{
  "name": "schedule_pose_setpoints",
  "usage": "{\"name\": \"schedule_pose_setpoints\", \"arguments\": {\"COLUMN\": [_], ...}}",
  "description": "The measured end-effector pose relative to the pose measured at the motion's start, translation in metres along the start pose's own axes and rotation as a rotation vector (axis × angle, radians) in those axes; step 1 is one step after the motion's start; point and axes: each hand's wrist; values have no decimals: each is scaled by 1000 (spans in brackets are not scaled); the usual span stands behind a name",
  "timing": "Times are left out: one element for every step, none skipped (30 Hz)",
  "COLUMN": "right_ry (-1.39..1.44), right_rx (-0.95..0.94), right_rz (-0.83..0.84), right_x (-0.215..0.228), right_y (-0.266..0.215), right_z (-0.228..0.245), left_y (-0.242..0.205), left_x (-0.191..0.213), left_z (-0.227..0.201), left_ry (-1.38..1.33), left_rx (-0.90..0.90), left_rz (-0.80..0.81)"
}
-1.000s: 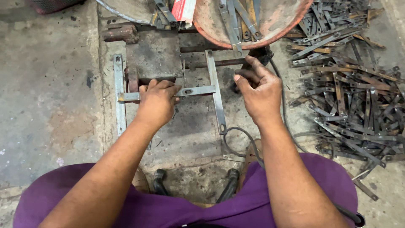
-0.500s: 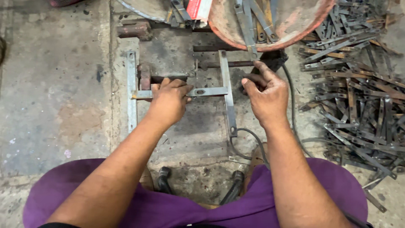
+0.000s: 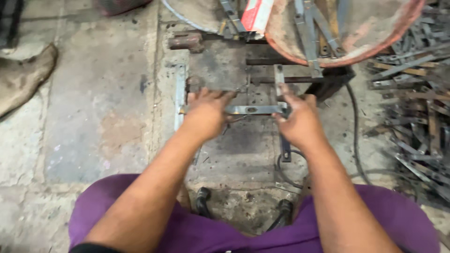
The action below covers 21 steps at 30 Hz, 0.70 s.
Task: The person positions metal strips onto a fixture by hand and welds them together using a welding tool.
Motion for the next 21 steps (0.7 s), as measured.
{"name": "schedule_pose_setpoints", "arguments": {"right_ry": [21, 42, 31, 1, -29, -32, -63, -91, -92, -92, -93, -94, -112, -130, -131, -132, -133, -134, -136, -137, -138], "right_rx": [27, 51, 37, 83, 128, 119, 117, 118, 110, 100, 89, 83, 57, 33, 30, 20, 9, 7, 5, 4, 2], "right_rz": [55, 108, 99, 120, 143, 137, 171, 207, 203, 215, 227, 225, 246, 268, 267, 278, 288, 288, 281, 274, 275], "right_x": [-3, -5, -7, -11, -13, -14, -15, -17, -19, -21, -22, -23, -24, -24, -23, -23, -22, -22, -22, -23, -23], "right_y": [2, 3, 5, 6, 7, 7, 7, 7, 7, 7, 8, 8, 8, 9, 10, 10, 11, 11, 11, 10, 10], "right_z": [1, 2, 4, 6, 8, 9, 11, 12, 14, 16, 17, 18, 19, 19, 20, 20, 20, 20, 20, 20, 20], "left_y": [2, 0, -4, -5, -6, -6, -5, -5, -4, -3, -3, -3, -2, -2, -2, -2, -2, -2, -1, 0, 0], "left_x": [9, 19, 31, 40, 47, 52, 54, 56, 56, 57, 57, 58, 58, 58, 59, 59, 60, 60, 61, 61, 61], "left_z": [6, 10, 14, 16, 18, 19, 18, 18, 18, 18, 18, 18, 18, 18, 19, 19, 19, 18, 18, 18, 18], "left_ry": [29, 92, 156, 150, 182, 219, 217, 215, 213, 214, 218, 221, 221, 212, 204, 203, 205, 206, 204, 206, 207], "left_rx": [-15, 7, 28, 13, 62, 113, 102, 117, 133, 127, 130, 134, 128, 131, 133, 132, 140, 148, 146, 148, 149], "left_rz": [-2, 31, 63, 66, 140, 213, 216, 216, 216, 219, 236, 253, 255, 251, 247, 248, 256, 263, 264, 271, 277]}}
Point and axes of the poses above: each hand's wrist, its own y-axis towards the middle knuckle, its own x-axis out of the back of the hand, z = x × y, and after that the axes turned 10 degrees about -z, right-handed
